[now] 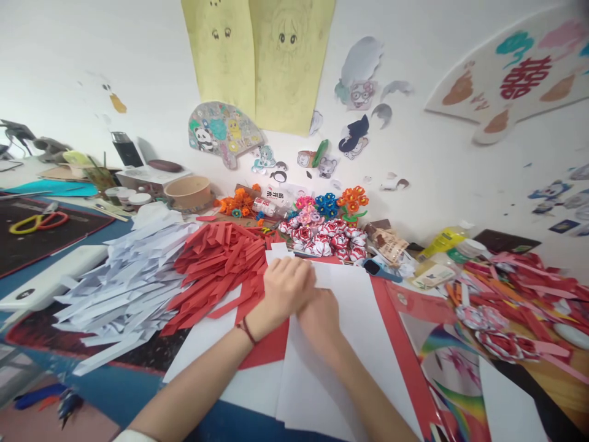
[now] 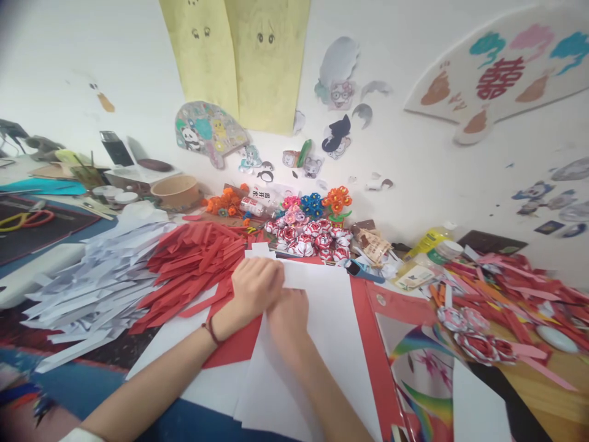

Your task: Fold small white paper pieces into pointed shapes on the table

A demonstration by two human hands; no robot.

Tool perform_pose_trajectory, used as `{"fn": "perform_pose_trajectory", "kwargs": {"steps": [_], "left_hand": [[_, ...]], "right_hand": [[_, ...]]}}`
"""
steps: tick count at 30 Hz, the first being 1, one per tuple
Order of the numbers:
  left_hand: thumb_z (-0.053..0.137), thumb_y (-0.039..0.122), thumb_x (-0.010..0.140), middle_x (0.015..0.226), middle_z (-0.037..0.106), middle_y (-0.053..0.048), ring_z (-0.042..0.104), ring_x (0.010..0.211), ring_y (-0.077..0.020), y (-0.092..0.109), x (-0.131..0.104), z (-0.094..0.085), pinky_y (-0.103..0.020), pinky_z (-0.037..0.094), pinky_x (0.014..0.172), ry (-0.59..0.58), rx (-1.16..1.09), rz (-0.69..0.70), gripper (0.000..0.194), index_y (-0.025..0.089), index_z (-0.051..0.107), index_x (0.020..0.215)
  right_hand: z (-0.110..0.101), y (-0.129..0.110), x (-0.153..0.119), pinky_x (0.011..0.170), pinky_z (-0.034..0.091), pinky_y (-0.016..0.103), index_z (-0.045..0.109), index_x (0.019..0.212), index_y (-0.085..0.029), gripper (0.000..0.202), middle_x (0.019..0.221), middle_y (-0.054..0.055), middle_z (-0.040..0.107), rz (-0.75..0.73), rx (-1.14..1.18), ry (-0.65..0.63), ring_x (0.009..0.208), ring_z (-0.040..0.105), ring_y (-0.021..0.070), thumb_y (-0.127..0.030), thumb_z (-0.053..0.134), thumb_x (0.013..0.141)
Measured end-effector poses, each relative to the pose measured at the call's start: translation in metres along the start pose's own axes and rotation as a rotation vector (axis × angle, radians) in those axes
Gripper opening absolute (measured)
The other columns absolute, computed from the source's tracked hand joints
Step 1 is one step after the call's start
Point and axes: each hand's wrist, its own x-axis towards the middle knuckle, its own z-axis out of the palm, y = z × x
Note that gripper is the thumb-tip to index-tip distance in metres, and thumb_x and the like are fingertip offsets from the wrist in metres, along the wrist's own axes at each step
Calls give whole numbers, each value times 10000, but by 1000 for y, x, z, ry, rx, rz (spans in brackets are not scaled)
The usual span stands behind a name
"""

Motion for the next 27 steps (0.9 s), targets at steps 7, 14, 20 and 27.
{"fn": "perform_pose_trajectory", "kwargs": {"steps": [7, 14, 20, 27], "left_hand": [[476, 309, 852, 649, 580, -11, 510, 610, -143, -30, 12, 9, -247, 228, 546, -266, -93, -493, 223, 193, 550, 676], [534, 333, 771, 550, 495, 26, 454, 573, -120, -33, 7, 22, -219, 256, 556, -431, -408, -585, 262, 173, 516, 565], [476, 429, 824, 576, 552, 23, 518, 516, -115, -38, 2, 33, -200, 352, 497, -483, -657, -686, 309, 155, 618, 832], [518, 549, 814, 627, 589, 14, 520, 439, -84, -35, 4, 34, -180, 394, 443, -511, -1046, -712, 460, 154, 564, 1046]], "right_hand": [[-18, 32, 16, 891, 357, 390, 424, 1329, -125, 543, 1220, 162, 552, 92, -179, 13, 1069, 506, 286, -193, 548, 804], [-10, 30, 15, 957, 330, 371, 396, 1351, -174, 620, 1261, 117, 539, -98, -1, -89, 1136, 470, 266, -341, 606, 792], [-2, 36, 17, 884, 399, 350, 491, 1285, -174, 508, 1126, 105, 628, -16, 195, -140, 1029, 556, 242, -406, 555, 838], [-7, 47, 27, 700, 466, 300, 586, 1201, -202, 512, 894, 45, 684, 226, 648, -163, 782, 619, 202, -455, 627, 757]]}}
